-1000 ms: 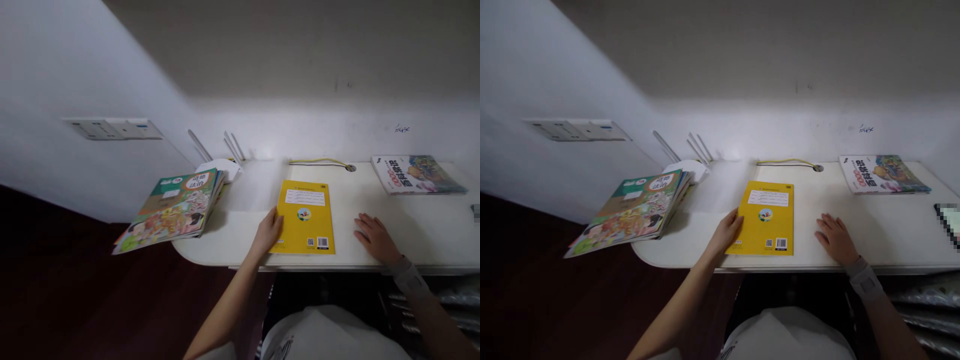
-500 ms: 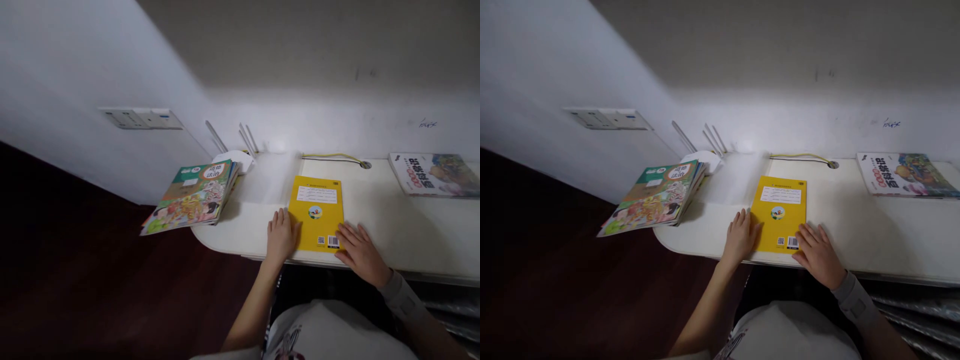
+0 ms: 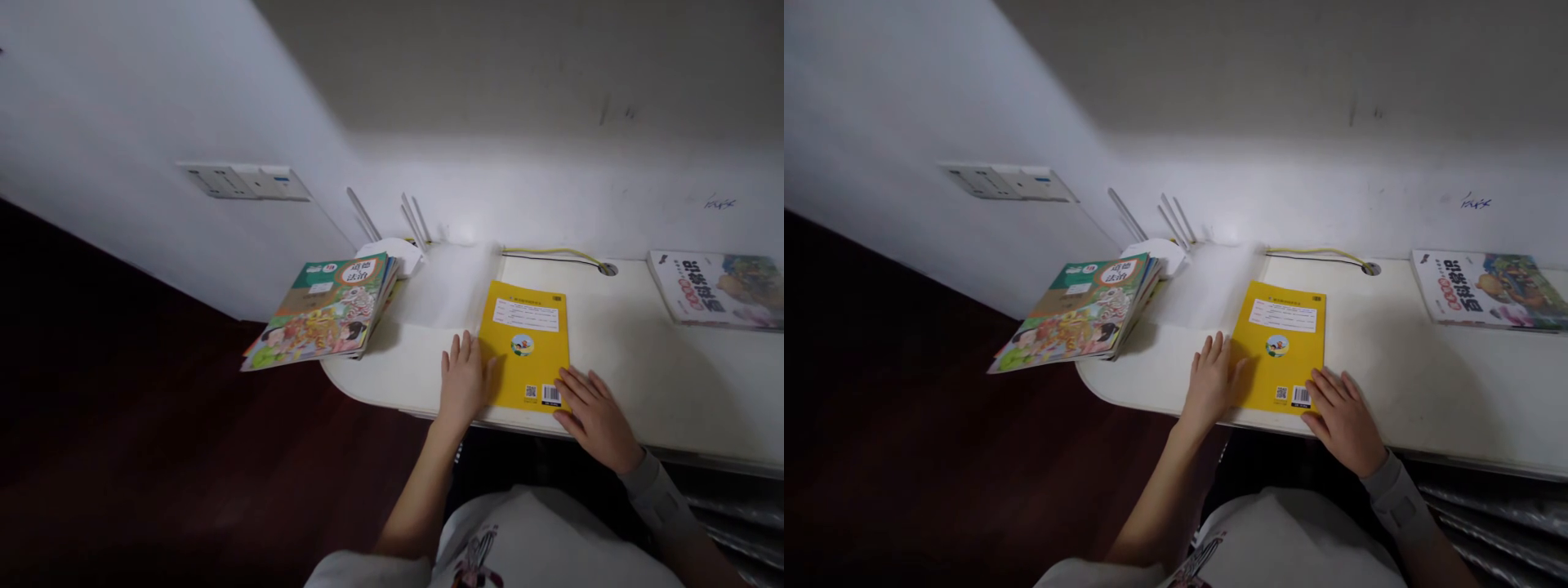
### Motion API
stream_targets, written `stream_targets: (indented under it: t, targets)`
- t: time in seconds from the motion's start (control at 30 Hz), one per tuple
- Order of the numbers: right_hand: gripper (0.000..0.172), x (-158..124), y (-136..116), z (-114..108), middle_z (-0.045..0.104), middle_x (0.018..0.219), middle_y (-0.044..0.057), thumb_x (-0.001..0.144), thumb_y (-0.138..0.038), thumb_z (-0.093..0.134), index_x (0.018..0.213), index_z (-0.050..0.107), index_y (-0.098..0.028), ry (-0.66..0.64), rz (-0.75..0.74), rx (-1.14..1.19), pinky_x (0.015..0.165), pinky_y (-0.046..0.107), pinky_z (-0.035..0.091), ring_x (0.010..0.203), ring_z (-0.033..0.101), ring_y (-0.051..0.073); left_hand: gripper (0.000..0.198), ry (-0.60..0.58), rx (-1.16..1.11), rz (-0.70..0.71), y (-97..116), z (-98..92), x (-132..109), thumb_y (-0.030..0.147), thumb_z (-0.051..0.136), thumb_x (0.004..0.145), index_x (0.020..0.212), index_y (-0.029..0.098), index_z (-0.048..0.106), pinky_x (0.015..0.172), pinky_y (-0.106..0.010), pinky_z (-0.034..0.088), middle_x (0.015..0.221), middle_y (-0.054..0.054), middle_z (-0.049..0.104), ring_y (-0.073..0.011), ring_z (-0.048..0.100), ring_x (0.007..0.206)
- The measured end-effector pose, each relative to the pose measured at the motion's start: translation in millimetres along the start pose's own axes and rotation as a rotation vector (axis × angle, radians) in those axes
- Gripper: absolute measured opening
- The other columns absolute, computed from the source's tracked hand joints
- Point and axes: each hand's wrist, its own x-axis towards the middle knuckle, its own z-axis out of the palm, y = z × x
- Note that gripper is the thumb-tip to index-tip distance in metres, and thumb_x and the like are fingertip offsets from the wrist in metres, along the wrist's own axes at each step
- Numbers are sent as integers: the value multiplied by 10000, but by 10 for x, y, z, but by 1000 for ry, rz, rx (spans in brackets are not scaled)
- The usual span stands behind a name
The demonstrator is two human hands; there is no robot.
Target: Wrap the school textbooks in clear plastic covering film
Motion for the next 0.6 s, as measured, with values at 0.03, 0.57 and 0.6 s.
stream_targets:
  t: [0.03,0.57,0.6]
  targets:
    - [423,2,0,-3,499,1364,98,921,-379,413,1275,515,-172,1,0,5,1062,485,301,1285,413,250,518,5,-23,27,19,-34,-5,375,409,911,1337,81,402,1071,-573,236,1450,-228,320,-355,205,1376]
    - [389,-238,425,-235,590,1236,145,929,-380,381,1188,572,-161,345,402,129,991,450,403,1190,506,245,703,-197,43,663,1278,-184,-110,482,541,843,1443,245,263,1034,-681,153,1545,-137,60,-422,-9,1381]
    - [422,-296,487,-248,562,1270,167,922,-409,389,1203,561,-146,308,451,24,998,484,380,1220,476,274,683,-174,85,674,1339,-119,-104,475,556,834,1427,250,305,1020,-695,164,1545,-134,85,-442,12,1376]
